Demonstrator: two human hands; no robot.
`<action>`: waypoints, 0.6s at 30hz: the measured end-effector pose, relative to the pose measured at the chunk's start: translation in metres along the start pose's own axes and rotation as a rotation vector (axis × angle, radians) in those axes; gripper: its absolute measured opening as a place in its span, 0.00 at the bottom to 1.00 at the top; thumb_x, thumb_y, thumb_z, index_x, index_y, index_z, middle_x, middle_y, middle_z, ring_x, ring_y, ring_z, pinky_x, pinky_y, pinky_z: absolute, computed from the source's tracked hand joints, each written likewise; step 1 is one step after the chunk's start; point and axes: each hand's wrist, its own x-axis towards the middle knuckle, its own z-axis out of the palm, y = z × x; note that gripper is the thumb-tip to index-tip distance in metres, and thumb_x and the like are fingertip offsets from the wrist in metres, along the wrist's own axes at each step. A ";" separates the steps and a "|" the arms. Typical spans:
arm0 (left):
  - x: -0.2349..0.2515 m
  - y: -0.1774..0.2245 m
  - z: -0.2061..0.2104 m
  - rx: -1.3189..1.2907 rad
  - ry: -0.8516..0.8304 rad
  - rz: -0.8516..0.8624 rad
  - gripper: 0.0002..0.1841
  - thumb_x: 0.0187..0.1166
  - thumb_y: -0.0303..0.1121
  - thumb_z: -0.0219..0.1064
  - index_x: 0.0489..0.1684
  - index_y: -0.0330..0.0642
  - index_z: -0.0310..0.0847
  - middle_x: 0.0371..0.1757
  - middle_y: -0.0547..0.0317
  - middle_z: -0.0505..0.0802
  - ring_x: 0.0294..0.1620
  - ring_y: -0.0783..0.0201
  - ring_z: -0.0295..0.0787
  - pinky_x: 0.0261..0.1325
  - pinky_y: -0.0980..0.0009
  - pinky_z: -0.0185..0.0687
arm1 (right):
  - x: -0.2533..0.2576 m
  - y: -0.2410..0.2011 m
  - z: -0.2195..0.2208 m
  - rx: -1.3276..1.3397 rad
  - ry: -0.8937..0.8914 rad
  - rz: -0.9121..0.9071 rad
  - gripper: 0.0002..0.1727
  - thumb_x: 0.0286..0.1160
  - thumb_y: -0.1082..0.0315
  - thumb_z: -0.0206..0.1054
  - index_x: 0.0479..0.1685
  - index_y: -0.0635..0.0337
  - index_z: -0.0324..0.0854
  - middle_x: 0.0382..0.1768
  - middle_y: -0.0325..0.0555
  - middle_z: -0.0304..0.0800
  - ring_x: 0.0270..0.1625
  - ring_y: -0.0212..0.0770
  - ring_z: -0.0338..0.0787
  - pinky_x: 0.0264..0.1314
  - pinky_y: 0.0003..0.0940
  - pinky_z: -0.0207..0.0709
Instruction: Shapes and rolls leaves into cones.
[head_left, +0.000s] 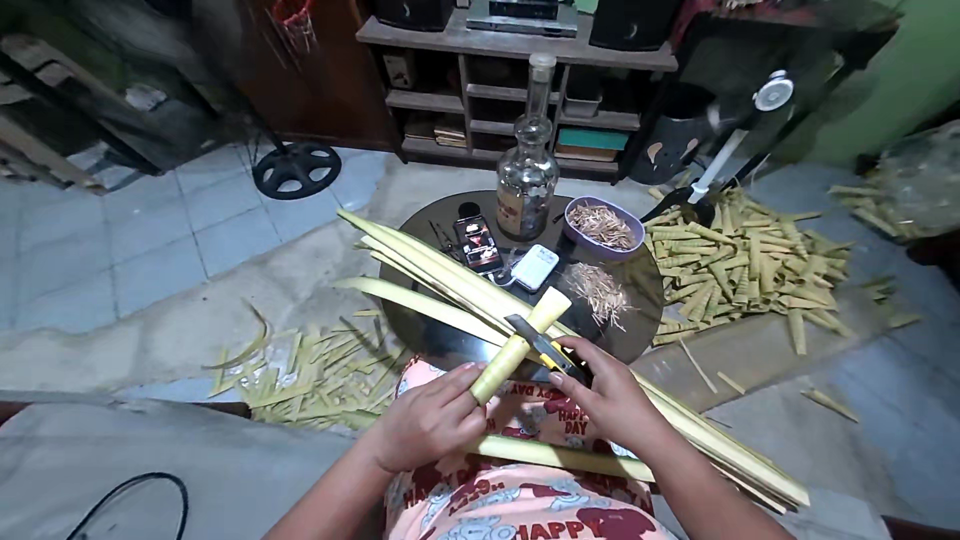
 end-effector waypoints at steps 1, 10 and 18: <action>0.002 -0.001 -0.002 0.009 -0.017 0.009 0.08 0.84 0.25 0.59 0.39 0.44 0.83 0.60 0.56 0.93 0.75 0.52 0.83 0.81 0.56 0.77 | 0.001 -0.002 -0.001 -0.013 -0.011 0.012 0.26 0.81 0.50 0.66 0.78 0.41 0.75 0.60 0.40 0.89 0.54 0.37 0.91 0.58 0.40 0.86; 0.006 -0.005 -0.008 0.037 -0.069 0.049 0.08 0.84 0.23 0.57 0.40 0.42 0.83 0.60 0.54 0.93 0.74 0.53 0.85 0.80 0.59 0.78 | -0.001 -0.004 0.001 -0.030 -0.046 0.033 0.27 0.81 0.49 0.66 0.79 0.41 0.75 0.60 0.41 0.89 0.53 0.38 0.91 0.58 0.42 0.86; 0.003 0.004 0.003 -0.227 0.219 -0.262 0.07 0.78 0.26 0.66 0.34 0.51 0.88 0.47 0.63 0.95 0.69 0.56 0.86 0.79 0.54 0.76 | -0.007 0.022 -0.001 0.416 0.203 0.034 0.27 0.86 0.56 0.61 0.82 0.53 0.69 0.59 0.43 0.88 0.50 0.38 0.90 0.48 0.36 0.87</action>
